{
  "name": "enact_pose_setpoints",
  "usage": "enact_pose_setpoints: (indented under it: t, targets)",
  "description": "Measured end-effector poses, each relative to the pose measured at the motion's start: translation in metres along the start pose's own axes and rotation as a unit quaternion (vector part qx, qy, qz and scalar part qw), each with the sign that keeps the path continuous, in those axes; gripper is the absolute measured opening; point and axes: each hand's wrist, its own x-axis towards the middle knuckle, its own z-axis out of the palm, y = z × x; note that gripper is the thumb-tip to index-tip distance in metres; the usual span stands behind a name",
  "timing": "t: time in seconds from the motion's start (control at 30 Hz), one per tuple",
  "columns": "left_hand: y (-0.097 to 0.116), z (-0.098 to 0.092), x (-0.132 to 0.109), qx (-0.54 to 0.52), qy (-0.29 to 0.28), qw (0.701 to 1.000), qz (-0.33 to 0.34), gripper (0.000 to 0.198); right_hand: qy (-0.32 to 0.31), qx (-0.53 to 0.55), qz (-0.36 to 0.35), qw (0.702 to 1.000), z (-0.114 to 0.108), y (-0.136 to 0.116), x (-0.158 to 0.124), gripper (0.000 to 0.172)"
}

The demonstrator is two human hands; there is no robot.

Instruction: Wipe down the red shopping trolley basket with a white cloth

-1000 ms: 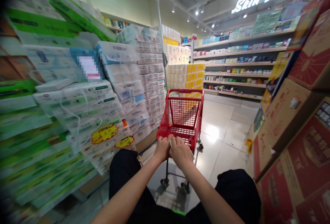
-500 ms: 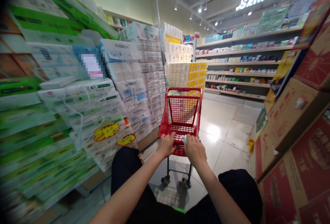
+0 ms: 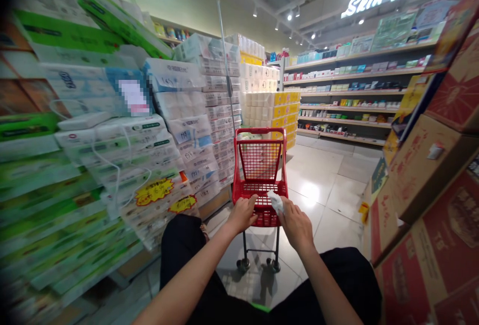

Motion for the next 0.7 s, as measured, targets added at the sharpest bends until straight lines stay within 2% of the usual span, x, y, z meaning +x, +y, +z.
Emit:
enact_pose_setpoints:
  t: [0.07, 0.13, 0.27, 0.37, 0.43, 0.53, 0.7]
  targets:
    - [0.000, 0.000, -0.001, -0.012, 0.000, 1.000, 0.019, 0.062, -0.006, 0.000, 0.011, 1.000, -0.003, 0.008, -0.001, 0.042]
    - [0.002, 0.002, -0.001, -0.017, 0.003, 1.000, 0.022, 0.064, -0.010, 0.004, 0.025, 1.000, -0.004, 0.004, 0.001, 0.042]
    - [0.007, 0.011, 0.003, -0.004, 0.021, 1.000, 0.006, 0.071, -0.030, 0.010, 0.042, 0.999, 0.003, -0.030, 0.010, 0.039]
    - [0.009, 0.015, 0.005, -0.003, 0.047, 0.999, 0.003, 0.064, -0.046, 0.023, 0.021, 0.998, 0.012, -0.060, 0.013, 0.043]
    - [0.007, 0.016, 0.004, -0.014, 0.061, 0.998, 0.008, 0.062, -0.051, 0.037, 0.012, 0.998, 0.014, -0.069, 0.013, 0.046]
    - [0.003, 0.012, 0.001, -0.040, 0.054, 0.998, 0.020, 0.072, -0.057, 0.072, -0.001, 0.996, 0.011, -0.060, 0.008, 0.047]
    - [0.005, 0.000, -0.004, -0.110, 0.049, 0.993, 0.017, 0.084, -0.017, 0.182, 0.037, 0.983, -0.001, -0.014, 0.006, 0.044]
